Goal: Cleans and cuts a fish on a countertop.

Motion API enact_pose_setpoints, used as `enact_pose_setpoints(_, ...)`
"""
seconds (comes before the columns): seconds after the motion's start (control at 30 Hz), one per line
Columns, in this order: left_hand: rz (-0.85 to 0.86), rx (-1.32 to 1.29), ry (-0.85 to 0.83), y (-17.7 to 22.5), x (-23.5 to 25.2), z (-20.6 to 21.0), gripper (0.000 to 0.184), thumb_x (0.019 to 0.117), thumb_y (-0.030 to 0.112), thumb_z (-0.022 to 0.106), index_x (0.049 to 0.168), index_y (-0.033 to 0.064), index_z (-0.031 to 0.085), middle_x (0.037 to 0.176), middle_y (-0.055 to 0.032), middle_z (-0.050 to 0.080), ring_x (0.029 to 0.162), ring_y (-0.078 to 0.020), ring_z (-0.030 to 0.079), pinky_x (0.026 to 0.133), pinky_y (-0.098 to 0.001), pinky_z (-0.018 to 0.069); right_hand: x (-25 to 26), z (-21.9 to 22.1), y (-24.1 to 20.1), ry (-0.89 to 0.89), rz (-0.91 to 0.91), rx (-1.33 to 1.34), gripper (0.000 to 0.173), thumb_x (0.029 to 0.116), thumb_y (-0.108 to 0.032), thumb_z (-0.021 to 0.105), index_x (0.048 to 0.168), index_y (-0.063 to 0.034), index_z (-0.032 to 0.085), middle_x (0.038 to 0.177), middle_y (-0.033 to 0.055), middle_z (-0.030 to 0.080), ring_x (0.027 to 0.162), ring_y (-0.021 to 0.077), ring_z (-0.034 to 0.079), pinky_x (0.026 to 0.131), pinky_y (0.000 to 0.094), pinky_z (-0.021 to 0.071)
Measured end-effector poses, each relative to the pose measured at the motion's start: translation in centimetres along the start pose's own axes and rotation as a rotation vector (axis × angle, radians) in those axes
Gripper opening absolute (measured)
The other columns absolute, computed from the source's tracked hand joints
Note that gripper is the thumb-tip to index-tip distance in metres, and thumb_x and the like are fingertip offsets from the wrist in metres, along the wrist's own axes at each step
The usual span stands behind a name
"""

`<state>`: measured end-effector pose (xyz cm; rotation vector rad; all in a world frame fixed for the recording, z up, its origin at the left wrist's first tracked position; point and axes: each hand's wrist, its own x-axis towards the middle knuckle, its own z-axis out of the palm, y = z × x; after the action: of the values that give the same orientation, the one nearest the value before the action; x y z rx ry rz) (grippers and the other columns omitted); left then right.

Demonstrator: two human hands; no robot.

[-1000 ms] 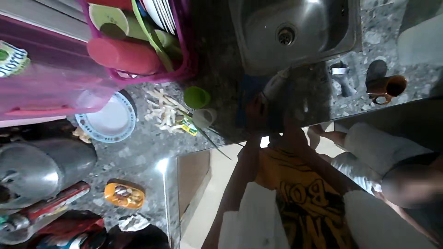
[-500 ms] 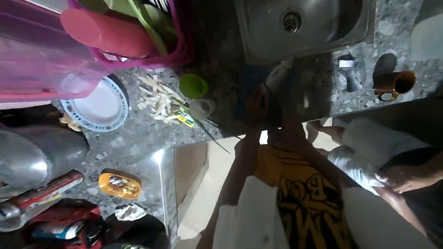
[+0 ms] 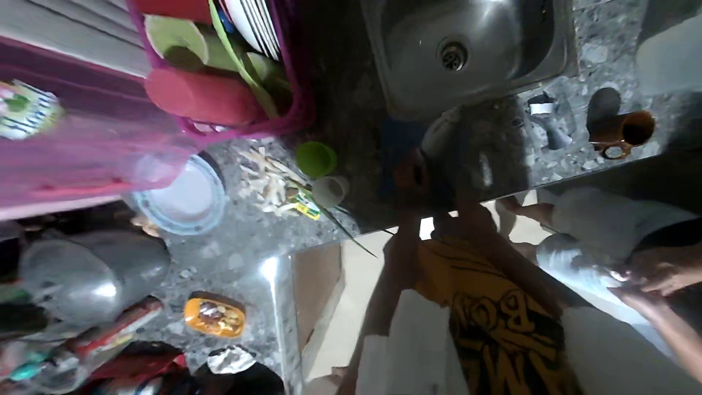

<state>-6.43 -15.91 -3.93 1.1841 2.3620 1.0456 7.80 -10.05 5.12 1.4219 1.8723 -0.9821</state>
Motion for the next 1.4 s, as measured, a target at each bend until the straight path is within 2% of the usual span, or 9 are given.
enact_pose_setpoints(0.1, -0.015, -0.035, -0.002, 0.2, 0.2, -0.7, 0.048, 0.0995, 0.025, 0.066, 0.144, 0.0101, 0.056, 0.15, -0.0089, 0.055, 0.134, -0.0241, 0.055, 0.11, -0.0434, 0.0485, -2.9, -0.2, 0.8, -0.099, 0.096, -0.007, 0.062, 0.1045, -0.048, 0.048, 0.154, -0.0126, 0.038, 0.125, 0.0226, 0.066, 0.109, 0.0431, 0.068, 0.088, 0.0631, 0.0535)
enact_pose_setpoints(0.33, -0.138, -0.064, -0.062, 1.7, 0.8, -1.7, 0.053, 0.099, 0.022, 0.066, 0.146, 0.005, 0.05, 0.14, -0.0165, 0.06, 0.124, -0.026, 0.062, 0.103, -0.0425, 0.0533, 1.4, -0.3, -2.0, 0.057, -0.071, 0.03, 0.053, 0.104, -0.018, 0.054, 0.155, -0.0096, 0.043, 0.136, 0.0257, 0.061, 0.122, 0.0452, 0.062, 0.101, 0.0619, 0.0501)
enact_pose_setpoints(0.53, -0.198, -0.021, -0.107, 2.7, 0.7, -2.5, 0.052, 0.0984, 0.021, 0.067, 0.145, 0.0073, 0.049, 0.129, -0.0152, 0.064, 0.11, -0.0241, 0.067, 0.093, -0.0418, 0.0579, 2.7, -0.6, -2.4, 0.074, -0.07, 0.017, 0.056, 0.1041, -0.017, 0.053, 0.158, -0.0186, 0.039, 0.134, 0.026, 0.062, 0.12, 0.0477, 0.062, 0.097, 0.0656, 0.0507)
enact_pose_setpoints(0.73, -0.057, -0.063, 0.091, -1.3, 1.5, 0.6, 0.044, 0.0936, 0.011, 0.066, 0.135, 0.0, 0.055, 0.119, -0.0198, 0.065, 0.101, -0.0258, 0.068, 0.088, -0.0405, 0.059, -0.8, 1.5, 1.8, 0.041, -0.063, 0.07, 0.064, 0.1032, -0.04, 0.054, 0.159, -0.0175, 0.032, 0.123, 0.0217, 0.068, 0.103, 0.0435, 0.07, 0.086, 0.063, 0.0553)
enact_pose_setpoints(0.93, 0.009, 0.004, -0.109, -0.6, 1.9, -1.2, 0.063, 0.0953, 0.024, 0.068, 0.153, 0.0124, 0.046, 0.152, -0.0149, 0.049, 0.135, -0.0295, 0.053, 0.109, -0.0469, 0.0484, 1.4, 1.3, -1.0, 0.11, -0.103, 0.082, 0.057, 0.1015, -0.017, 0.057, 0.156, -0.0128, 0.041, 0.136, 0.0234, 0.062, 0.122, 0.0427, 0.062, 0.101, 0.0596, 0.0514)
enact_pose_setpoints(1.07, 0.028, 0.065, -0.252, 0.8, 2.0, -4.0, 0.076, 0.094, 0.029, 0.073, 0.159, 0.0191, 0.036, 0.164, -0.0077, 0.036, 0.142, -0.0282, 0.048, 0.11, -0.0503, 0.0479, -0.7, 2.2, 1.4, 0.063, -0.086, 0.089, 0.058, 0.1036, -0.031, 0.055, 0.156, -0.0149, 0.038, 0.128, 0.0206, 0.066, 0.111, 0.0416, 0.067, 0.092, 0.0612, 0.0548)
enact_pose_setpoints(1.17, 0.031, 0.091, -0.318, 0.3, 3.9, -3.4, 0.083, 0.0907, 0.029, 0.076, 0.16, 0.0134, 0.033, 0.16, -0.0141, 0.04, 0.138, -0.0319, 0.051, 0.11, -0.0498, 0.0481, -2.4, 1.9, 2.6, 0.01, -0.006, 0.067, 0.055, 0.1029, -0.026, 0.053, 0.155, -0.0166, 0.038, 0.117, 0.0223, 0.068, 0.104, 0.0439, 0.068, 0.086, 0.062, 0.0544)
enact_pose_setpoints(1.3, 0.075, 0.136, -0.343, -0.2, 5.9, -2.7, 0.075, 0.0814, 0.029, 0.085, 0.145, 0.0081, 0.052, 0.151, -0.0202, 0.047, 0.132, -0.0349, 0.054, 0.106, -0.0498, 0.0506, -0.5, 1.6, 0.6, 0.065, -0.066, 0.077, 0.052, 0.1047, -0.024, 0.053, 0.154, -0.0084, 0.043, 0.134, 0.0244, 0.062, 0.119, 0.0439, 0.063, 0.099, 0.0603, 0.0513)
enact_pose_setpoints(1.4, 0.046, 0.205, -0.385, 0.8, 6.9, -3.2, 0.063, 0.0772, 0.03, 0.087, 0.131, 0.0061, 0.062, 0.143, -0.024, 0.051, 0.126, -0.0371, 0.057, 0.1, -0.0499, 0.0539, -0.5, 2.0, 1.0, 0.072, -0.072, 0.063, 0.06, 0.1024, -0.033, 0.057, 0.156, -0.0143, 0.039, 0.132, 0.0215, 0.064, 0.113, 0.0427, 0.067, 0.093, 0.0616, 0.0543)
